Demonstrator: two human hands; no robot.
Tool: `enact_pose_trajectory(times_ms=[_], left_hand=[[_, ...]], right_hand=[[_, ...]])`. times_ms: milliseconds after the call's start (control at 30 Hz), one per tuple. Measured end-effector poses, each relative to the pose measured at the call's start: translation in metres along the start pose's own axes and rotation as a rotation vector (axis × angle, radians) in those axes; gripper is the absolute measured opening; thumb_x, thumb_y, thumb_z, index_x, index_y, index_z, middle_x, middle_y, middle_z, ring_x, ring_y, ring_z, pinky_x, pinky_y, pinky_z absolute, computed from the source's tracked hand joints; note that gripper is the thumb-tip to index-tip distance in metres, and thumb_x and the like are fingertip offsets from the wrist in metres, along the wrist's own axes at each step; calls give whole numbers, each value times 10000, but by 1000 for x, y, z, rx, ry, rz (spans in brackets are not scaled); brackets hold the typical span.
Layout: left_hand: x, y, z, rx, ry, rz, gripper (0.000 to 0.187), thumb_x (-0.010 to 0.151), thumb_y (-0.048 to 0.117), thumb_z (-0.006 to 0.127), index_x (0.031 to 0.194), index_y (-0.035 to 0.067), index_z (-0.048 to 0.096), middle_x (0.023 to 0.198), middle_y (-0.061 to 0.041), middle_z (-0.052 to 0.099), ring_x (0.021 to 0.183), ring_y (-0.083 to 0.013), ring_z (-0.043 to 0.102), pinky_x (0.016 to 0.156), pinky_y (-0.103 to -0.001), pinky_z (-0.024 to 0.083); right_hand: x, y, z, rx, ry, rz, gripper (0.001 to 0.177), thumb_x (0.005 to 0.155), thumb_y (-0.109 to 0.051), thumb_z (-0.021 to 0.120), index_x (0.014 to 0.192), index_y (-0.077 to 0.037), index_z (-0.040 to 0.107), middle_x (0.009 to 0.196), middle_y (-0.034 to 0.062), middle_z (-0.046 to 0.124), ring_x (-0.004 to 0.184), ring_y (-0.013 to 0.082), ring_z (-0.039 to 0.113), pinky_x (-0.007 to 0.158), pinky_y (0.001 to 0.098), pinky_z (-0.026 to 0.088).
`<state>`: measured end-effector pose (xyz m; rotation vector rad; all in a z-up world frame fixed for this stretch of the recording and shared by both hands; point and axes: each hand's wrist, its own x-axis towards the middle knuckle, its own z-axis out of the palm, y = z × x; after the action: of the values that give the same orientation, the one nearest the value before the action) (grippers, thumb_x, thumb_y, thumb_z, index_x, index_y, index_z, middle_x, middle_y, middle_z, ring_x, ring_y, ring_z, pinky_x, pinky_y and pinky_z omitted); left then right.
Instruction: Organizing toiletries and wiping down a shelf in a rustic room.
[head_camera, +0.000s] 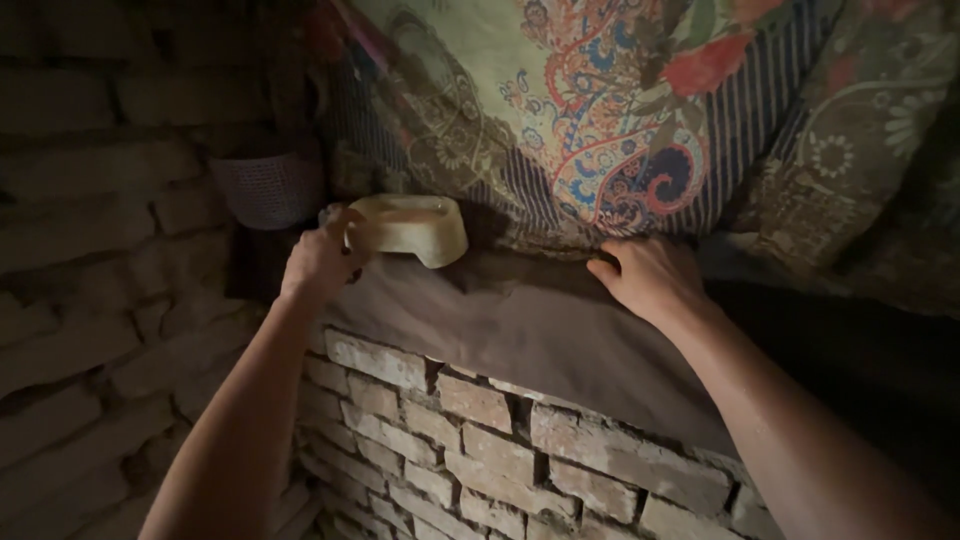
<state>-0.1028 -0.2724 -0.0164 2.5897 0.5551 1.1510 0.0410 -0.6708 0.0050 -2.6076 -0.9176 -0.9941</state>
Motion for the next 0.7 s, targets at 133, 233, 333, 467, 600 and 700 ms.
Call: enact_pose_trajectory(times_ms=[133, 233, 333, 467, 600, 700], left_hand=[[12, -11, 17, -34, 50, 33, 596, 822, 302, 813, 1349, 229, 545, 1099, -199, 724, 1006, -427, 704, 816, -531, 571], [32, -34, 39, 3, 24, -38, 619, 803, 302, 825, 1356, 245, 553, 1088, -179, 746, 1031, -417, 701, 846, -536, 570], [41, -51, 51, 100, 15, -36, 546, 906, 359, 799, 1372, 175, 583, 1117, -205, 748, 1034, -380, 740, 843, -494, 613], [21, -22, 28, 55, 75, 23, 760, 892, 382, 783, 1555, 254, 435, 1172, -189, 726, 1057, -412, 707, 859, -517, 580], [3, -5, 19, 47, 54, 38, 997, 813, 443, 816, 1618, 244, 263, 1262, -197, 677, 1085, -411, 673, 864, -518, 559], [-5, 6, 19, 7, 274, 253, 876, 735, 349, 836, 1500, 189, 440, 1426, -215, 552, 1097, -441, 642, 803, -512, 565]], right_hand=[[0, -2, -2, 26, -3, 21, 445, 902, -471, 682, 1218, -163, 736, 953, 171, 762, 879, 380, 732, 799, 493, 572], [3, 3, 3, 70, -3, 25, 481, 884, -440, 714, 1254, -133, 709, 1032, 162, 756, 920, 363, 731, 811, 481, 571], [3, 8, 9, 71, 115, -111, 457, 862, -396, 754, 1207, -96, 733, 1109, 150, 749, 977, 352, 721, 840, 466, 564], [0, 6, 5, 69, 163, -130, 406, 848, -358, 773, 1165, -105, 759, 1093, 132, 762, 984, 319, 726, 869, 439, 558], [-1, 3, 1, 15, 135, -112, 347, 853, -364, 772, 1103, -124, 783, 1063, 101, 776, 966, 290, 730, 881, 432, 547], [-1, 3, 2, -2, 147, -117, 341, 843, -365, 782, 1088, -128, 790, 1024, 102, 781, 966, 284, 729, 897, 439, 536]])
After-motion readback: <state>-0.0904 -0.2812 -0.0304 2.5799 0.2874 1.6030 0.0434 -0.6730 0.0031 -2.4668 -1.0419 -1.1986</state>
